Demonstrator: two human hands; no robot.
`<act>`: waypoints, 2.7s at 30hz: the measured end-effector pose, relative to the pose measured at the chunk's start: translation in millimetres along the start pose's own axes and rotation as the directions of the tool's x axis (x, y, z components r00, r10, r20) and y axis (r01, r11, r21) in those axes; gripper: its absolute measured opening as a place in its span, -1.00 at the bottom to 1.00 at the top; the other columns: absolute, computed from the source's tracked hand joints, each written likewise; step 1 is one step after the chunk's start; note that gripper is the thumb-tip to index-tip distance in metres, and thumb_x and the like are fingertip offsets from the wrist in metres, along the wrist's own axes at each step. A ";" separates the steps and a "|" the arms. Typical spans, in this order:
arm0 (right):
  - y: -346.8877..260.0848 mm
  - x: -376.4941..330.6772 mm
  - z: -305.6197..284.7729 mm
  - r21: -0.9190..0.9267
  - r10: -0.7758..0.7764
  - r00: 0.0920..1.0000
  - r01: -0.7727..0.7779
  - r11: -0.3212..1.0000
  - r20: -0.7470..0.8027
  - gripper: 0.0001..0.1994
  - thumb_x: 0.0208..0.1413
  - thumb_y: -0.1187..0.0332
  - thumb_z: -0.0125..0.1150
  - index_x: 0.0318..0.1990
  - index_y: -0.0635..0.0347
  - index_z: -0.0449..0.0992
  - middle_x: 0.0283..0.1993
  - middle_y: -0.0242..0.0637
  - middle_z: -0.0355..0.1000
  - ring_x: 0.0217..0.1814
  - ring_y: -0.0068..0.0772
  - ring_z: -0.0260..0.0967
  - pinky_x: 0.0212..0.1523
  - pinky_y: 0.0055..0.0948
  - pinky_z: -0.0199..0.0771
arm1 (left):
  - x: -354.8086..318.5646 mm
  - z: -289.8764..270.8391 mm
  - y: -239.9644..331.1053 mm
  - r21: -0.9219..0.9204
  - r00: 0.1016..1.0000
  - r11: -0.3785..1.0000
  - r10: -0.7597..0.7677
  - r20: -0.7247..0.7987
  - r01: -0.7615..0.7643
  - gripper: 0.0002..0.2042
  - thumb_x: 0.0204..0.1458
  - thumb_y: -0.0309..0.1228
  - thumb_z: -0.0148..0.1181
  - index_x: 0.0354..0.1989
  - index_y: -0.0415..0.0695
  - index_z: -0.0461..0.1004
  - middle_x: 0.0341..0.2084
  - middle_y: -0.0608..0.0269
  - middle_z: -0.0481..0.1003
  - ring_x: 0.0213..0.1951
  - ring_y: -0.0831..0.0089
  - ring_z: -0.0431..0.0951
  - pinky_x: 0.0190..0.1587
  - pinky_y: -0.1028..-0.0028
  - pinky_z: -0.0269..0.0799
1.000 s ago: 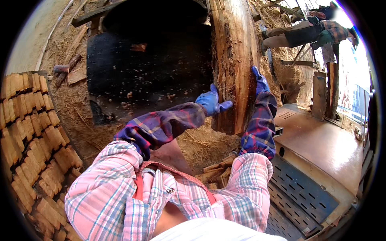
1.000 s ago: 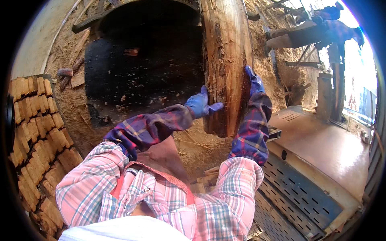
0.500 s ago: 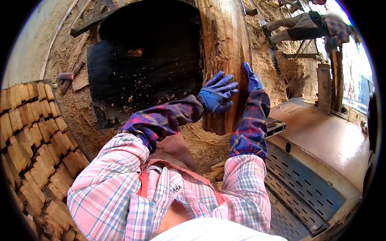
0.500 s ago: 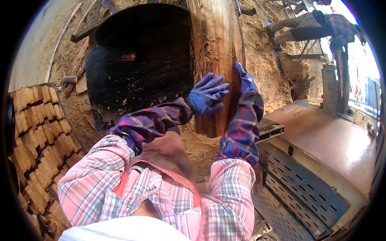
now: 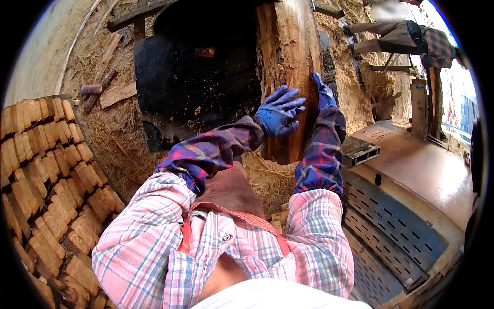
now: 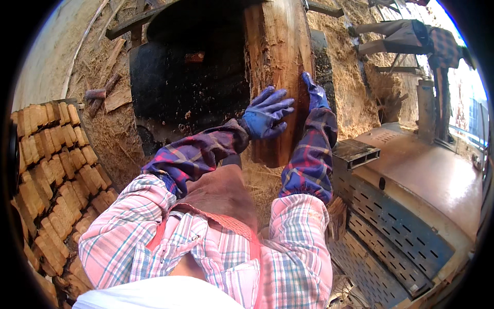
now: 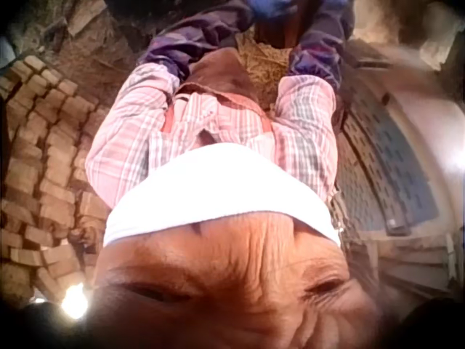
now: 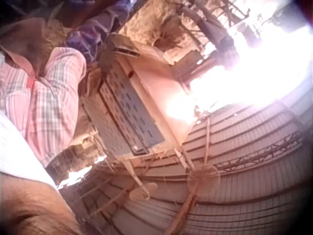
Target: The person operates a mechanical log splitter, placing large logs onto the machine's platform and pushing them through the blade to split them into smaller pieces. The worker then picks up the split wood and stacks it neatly in a pile nearby.
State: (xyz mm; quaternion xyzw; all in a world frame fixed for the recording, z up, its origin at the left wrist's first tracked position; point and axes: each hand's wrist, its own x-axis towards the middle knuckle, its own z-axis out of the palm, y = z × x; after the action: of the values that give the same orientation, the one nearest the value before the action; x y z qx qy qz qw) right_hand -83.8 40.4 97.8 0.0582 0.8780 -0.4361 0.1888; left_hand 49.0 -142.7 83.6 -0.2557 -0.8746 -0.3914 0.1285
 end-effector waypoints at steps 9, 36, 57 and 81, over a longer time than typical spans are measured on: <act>5.0 14.8 -11.1 -0.148 0.261 0.963 -0.269 0.952 -0.069 -0.36 0.13 -0.07 -0.07 0.13 0.37 0.30 0.14 -0.15 0.30 0.19 -0.43 0.18 0.22 -0.51 0.07 | 3.4 5.6 -4.0 -0.034 1.000 0.999 0.025 -0.005 -0.026 -0.61 0.00 -0.15 0.02 -0.03 -0.05 0.44 0.18 0.27 0.23 0.29 0.23 0.02 0.34 0.14 -0.29; 10.9 36.3 -68.2 0.026 0.051 0.983 -0.047 0.999 -0.174 -0.40 0.08 -0.12 0.04 -0.06 0.34 0.47 -0.25 -0.15 0.51 -0.28 -0.45 0.40 -0.28 -0.36 0.32 | 66.1 44.8 -10.1 -0.098 0.994 0.994 0.045 -0.096 -0.055 -0.63 -0.04 -0.19 -0.01 -0.10 -0.09 0.48 0.10 0.22 0.33 0.26 0.27 0.13 0.33 0.15 -0.22; 47.2 41.3 -66.2 -0.087 -0.034 0.984 0.019 0.996 -0.173 -0.20 -0.08 -0.32 0.05 -0.13 0.44 0.48 -0.28 -0.07 0.47 -0.27 -0.30 0.31 -0.21 -0.28 0.29 | 65.1 39.6 11.9 -0.063 0.998 0.998 0.010 -0.061 -0.014 -0.69 -0.04 -0.23 0.03 -0.14 -0.06 0.50 0.12 0.28 0.31 0.26 0.25 0.13 0.32 0.13 -0.19; 61.0 77.9 -65.4 0.143 0.293 0.948 -0.275 0.951 -0.125 -0.20 -0.16 -0.27 0.17 -0.10 0.45 0.46 -0.21 -0.18 0.44 -0.24 -0.37 0.28 -0.18 -0.37 0.27 | 76.1 33.5 17.9 -0.032 0.994 0.999 -0.021 -0.103 0.018 -0.66 -0.12 -0.24 0.06 -0.13 -0.01 0.51 0.05 0.22 0.39 0.20 0.21 0.21 0.29 0.13 -0.12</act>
State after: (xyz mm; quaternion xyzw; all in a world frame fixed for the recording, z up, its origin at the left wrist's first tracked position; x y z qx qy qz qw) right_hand -157.7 124.5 58.5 0.2274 0.8429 -0.4525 0.1816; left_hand -5.7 -81.1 105.0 -0.2287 -0.8630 -0.4190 0.1657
